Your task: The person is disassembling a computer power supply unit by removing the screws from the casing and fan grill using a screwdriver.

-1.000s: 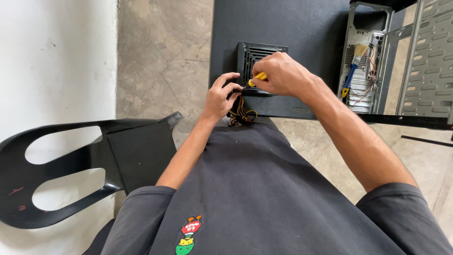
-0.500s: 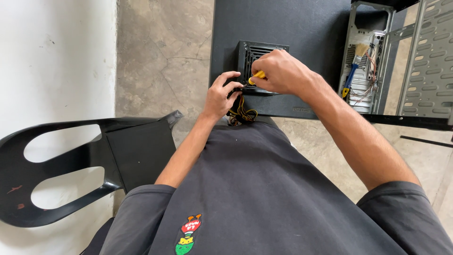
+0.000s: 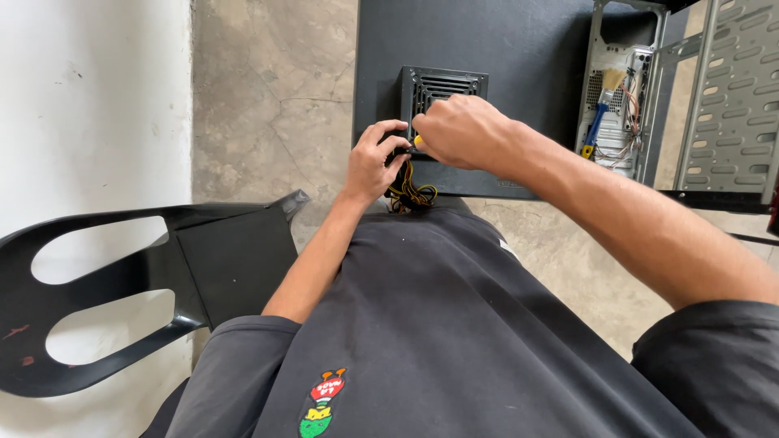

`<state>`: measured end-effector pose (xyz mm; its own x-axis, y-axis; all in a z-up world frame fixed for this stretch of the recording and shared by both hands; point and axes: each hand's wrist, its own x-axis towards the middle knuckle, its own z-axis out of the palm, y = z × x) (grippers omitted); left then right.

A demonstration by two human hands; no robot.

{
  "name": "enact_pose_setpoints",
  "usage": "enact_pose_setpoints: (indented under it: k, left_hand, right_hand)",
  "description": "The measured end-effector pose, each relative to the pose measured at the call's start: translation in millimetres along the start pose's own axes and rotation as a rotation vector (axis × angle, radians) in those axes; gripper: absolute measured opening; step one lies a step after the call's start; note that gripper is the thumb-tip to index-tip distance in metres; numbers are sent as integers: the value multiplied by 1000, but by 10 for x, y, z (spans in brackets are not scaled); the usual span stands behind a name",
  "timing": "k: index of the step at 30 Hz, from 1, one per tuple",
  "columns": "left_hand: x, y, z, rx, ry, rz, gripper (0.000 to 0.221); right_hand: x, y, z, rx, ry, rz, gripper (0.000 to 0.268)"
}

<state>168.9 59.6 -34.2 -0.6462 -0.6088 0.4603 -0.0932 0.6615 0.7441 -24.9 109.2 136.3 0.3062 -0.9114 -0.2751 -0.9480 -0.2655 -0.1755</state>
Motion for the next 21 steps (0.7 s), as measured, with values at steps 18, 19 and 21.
enact_pose_setpoints:
  k: [18,19,21]
  left_hand:
    - [152,308,-224,55,-71,-50,17]
    - [164,308,-229,54,-71,-51,17]
    - [158,312,-254,86,-66,-12,15]
  right_hand:
    - [253,-306,-452,42,-420,605,48]
    - [205,-293,-413,42,-422,604,48]
    - [128,-280,-328,-72,-364,422,52]
